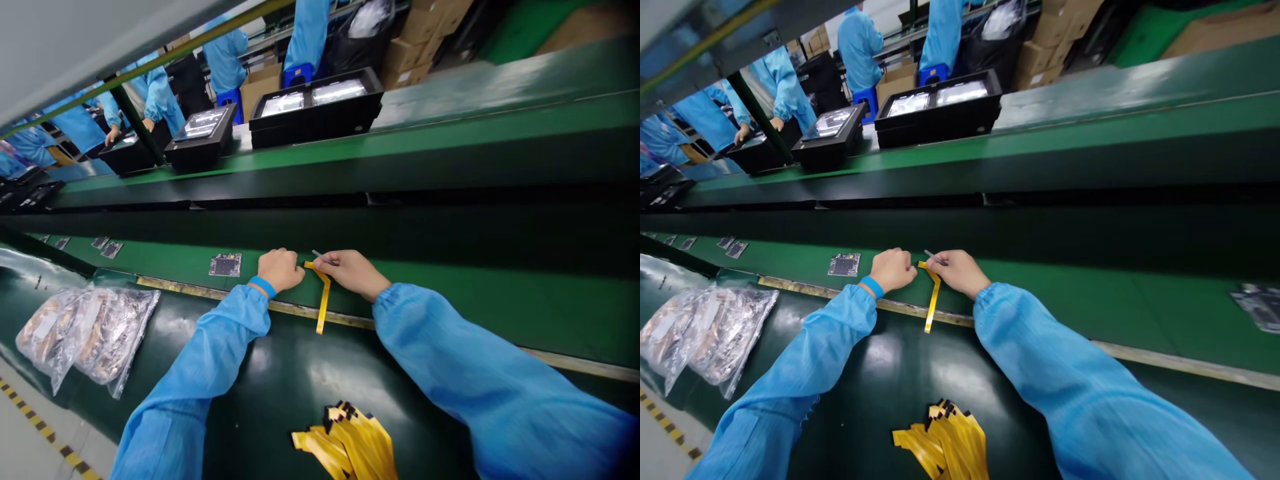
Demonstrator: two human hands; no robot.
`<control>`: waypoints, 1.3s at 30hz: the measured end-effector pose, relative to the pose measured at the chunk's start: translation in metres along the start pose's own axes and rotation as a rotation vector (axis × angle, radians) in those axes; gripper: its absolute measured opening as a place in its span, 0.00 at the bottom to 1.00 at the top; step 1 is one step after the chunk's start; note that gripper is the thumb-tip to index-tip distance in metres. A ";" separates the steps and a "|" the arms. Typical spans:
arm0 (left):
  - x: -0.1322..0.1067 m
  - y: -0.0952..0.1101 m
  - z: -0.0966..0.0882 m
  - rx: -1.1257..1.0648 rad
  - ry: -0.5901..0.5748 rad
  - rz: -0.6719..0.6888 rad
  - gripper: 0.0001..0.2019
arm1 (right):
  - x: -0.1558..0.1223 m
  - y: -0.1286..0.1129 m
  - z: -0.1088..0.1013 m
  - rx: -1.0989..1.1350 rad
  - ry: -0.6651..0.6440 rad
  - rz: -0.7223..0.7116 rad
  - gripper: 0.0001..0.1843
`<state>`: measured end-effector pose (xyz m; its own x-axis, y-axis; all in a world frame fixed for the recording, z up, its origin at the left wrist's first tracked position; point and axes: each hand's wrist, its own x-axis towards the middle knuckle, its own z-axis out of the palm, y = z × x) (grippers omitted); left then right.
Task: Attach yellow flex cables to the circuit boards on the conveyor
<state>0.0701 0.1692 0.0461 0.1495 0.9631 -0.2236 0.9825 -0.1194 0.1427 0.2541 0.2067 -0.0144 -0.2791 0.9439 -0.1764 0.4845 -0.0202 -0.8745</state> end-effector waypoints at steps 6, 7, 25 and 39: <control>0.006 0.009 0.010 0.035 0.042 -0.009 0.15 | 0.002 0.008 -0.003 0.014 -0.001 -0.014 0.12; 0.007 0.011 0.011 0.039 0.048 -0.011 0.15 | 0.002 0.009 -0.003 0.007 0.000 -0.016 0.12; -0.021 -0.026 0.024 -0.062 0.239 0.358 0.11 | 0.000 0.011 -0.004 -0.204 0.002 -0.039 0.10; -0.026 -0.015 0.033 0.010 0.218 0.418 0.11 | -0.004 0.018 -0.018 -0.286 0.012 -0.033 0.10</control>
<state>0.0549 0.1382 0.0183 0.5072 0.8598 0.0589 0.8440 -0.5094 0.1680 0.2791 0.2083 -0.0214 -0.2895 0.9463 -0.1437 0.6902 0.1024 -0.7164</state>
